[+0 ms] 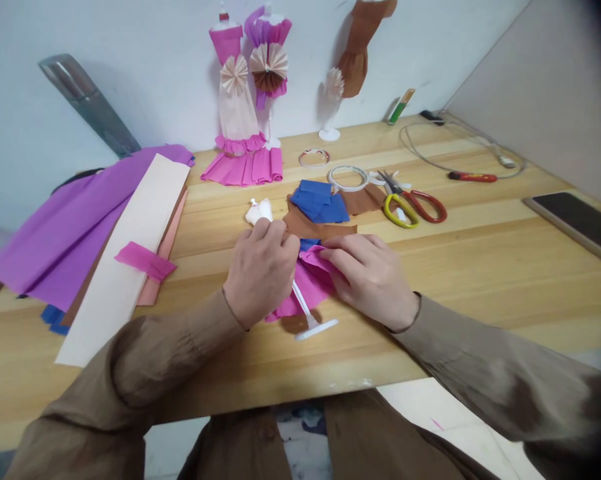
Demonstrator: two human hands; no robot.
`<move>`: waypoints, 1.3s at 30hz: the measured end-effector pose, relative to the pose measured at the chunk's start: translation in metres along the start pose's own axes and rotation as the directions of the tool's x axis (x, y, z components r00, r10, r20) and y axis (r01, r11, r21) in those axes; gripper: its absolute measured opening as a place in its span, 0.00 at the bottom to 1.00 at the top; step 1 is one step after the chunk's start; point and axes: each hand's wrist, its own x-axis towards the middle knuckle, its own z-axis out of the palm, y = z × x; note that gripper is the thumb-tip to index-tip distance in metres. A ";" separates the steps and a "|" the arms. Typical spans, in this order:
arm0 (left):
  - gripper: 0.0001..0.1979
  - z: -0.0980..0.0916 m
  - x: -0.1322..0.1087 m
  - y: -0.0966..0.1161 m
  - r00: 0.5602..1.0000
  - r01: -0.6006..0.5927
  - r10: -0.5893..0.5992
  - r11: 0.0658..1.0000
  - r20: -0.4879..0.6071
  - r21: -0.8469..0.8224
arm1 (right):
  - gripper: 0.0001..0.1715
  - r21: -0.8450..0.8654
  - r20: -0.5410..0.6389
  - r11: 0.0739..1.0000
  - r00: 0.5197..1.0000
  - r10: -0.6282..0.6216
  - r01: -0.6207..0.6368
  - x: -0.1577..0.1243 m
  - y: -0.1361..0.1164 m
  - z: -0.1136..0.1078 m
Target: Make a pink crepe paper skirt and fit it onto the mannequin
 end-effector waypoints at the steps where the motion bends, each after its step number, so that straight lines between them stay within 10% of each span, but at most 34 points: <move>1: 0.07 0.001 0.001 -0.002 1.000 0.014 -0.014 1.000 -0.014 -0.012 | 0.09 0.012 -0.010 1.000 1.000 -0.001 0.001 -0.001 0.000 0.000; 16: 0.09 0.009 0.002 -0.004 0.999 0.021 -0.022 0.999 -0.027 -0.032 | 0.09 0.210 -0.047 0.975 0.995 0.087 -0.075 -0.003 -0.003 0.003; 39: 0.05 0.010 0.018 -0.020 0.956 0.259 -0.293 0.874 -0.020 -0.411 | 0.11 -0.064 -0.013 0.995 0.997 -0.079 0.078 0.009 -0.010 0.000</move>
